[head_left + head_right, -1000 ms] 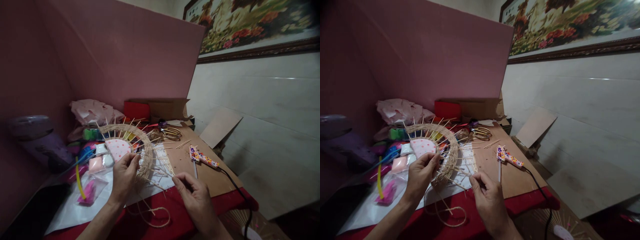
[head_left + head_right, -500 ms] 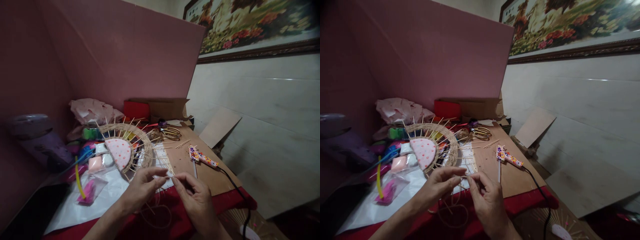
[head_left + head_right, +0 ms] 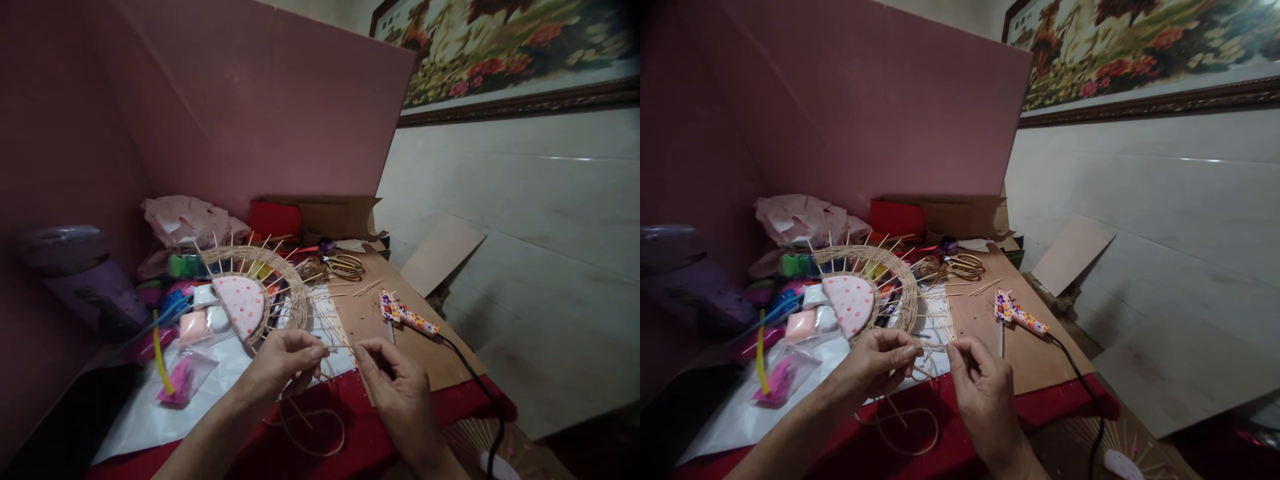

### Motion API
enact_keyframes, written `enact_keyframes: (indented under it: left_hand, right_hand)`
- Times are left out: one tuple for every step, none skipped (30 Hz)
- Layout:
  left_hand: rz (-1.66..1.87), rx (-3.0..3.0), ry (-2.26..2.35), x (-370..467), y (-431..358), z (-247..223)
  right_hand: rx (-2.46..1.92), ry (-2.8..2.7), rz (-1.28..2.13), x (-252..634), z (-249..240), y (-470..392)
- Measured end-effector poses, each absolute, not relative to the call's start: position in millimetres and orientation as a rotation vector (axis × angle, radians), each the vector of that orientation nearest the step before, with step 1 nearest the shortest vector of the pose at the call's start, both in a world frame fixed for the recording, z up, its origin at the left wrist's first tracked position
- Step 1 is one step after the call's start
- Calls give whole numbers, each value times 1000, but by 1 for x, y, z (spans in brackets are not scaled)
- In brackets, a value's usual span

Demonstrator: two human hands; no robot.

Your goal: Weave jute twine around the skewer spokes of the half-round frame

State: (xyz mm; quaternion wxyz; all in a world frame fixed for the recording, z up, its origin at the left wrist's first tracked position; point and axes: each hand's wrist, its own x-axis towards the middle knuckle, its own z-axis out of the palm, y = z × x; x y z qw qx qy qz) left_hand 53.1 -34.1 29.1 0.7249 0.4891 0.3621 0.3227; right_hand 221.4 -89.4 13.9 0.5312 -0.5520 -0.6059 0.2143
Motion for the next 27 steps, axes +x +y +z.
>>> enact_keyframes:
  left_hand:
    - [727, 1068, 813, 54, -34, 29]
    - [741, 1054, 826, 54, -34, 30]
    - [751, 1043, 837, 54, -34, 29]
    - [753, 1035, 841, 55, -34, 29]
    - [750, 1033, 837, 55, -34, 29]
    - [743, 1036, 827, 55, -35, 29]
    - [738, 1045, 815, 55, -35, 30]
    - [734, 1058, 807, 55, -36, 31]
    - [729, 1073, 805, 55, -37, 32]
    - [725, 1087, 807, 55, -38, 33]
    - [722, 1097, 811, 55, -39, 34]
    - [724, 1100, 814, 55, -39, 35]
    - [727, 1098, 814, 55, -39, 35]
    - [732, 1092, 811, 55, -40, 35]
    - [740, 1088, 805, 54, -39, 34]
    - [750, 1089, 799, 54, -39, 32]
    - [762, 1093, 793, 54, -38, 31]
    - [777, 1101, 791, 54, -37, 29]
    - [794, 1110, 794, 55, -37, 27]
    - [809, 1118, 799, 55, -36, 26]
    - [821, 1125, 805, 55, -36, 25]
    - [829, 1131, 809, 55, -35, 25]
    - [837, 1138, 811, 56, -35, 25]
    - [841, 1147, 808, 56, -35, 25]
    - [845, 1158, 802, 56, -35, 25]
    - [850, 1172, 796, 57, -36, 25]
    - [853, 1186, 790, 57, -36, 25]
  right_hand:
    - [-1316, -1447, 518, 222, 14, -90]
    - [-1317, -1449, 526, 222, 14, -90]
    - [-1321, -1449, 531, 222, 14, -90]
    - [-1329, -1449, 531, 222, 14, -91]
    - [-1338, -1446, 525, 222, 14, -90]
    - [-1347, -1442, 513, 222, 14, -90]
    - [-1353, -1433, 495, 222, 14, -90]
    - [-1356, -1425, 478, 222, 14, -89]
    - [-1354, -1419, 463, 222, 14, -88]
    - [-1353, -1417, 453, 222, 14, -87]
    - [-1353, -1416, 444, 223, 13, -87]
    - [-1356, -1419, 440, 223, 13, -86]
    - [-1360, -1427, 437, 224, 12, -86]
    - [-1366, -1438, 420, 224, 12, -85]
    - [-1370, -1457, 372, 225, 12, -85]
    - [-1370, -1480, 286, 225, 12, -85]
    - [-1360, -1504, 159, 225, 13, -85]
    - [-1337, -1523, 6, 224, 14, -86]
    - [-1303, -1534, -143, 223, 15, -87]
    - [-1260, -1548, -256, 222, 16, -88]
    - [-1217, -1572, -318, 219, 17, -90]
    - [-1182, -1604, -329, 217, 18, -91]
    - [-1155, -1648, -304, 214, 18, -92]
    - [-1142, -1690, -263, 212, 18, -93]
    - [-1138, -1724, -229, 209, 18, -93]
    - [-1142, -1746, -208, 208, 17, -92]
    - [-1152, -1755, -200, 206, 16, -91]
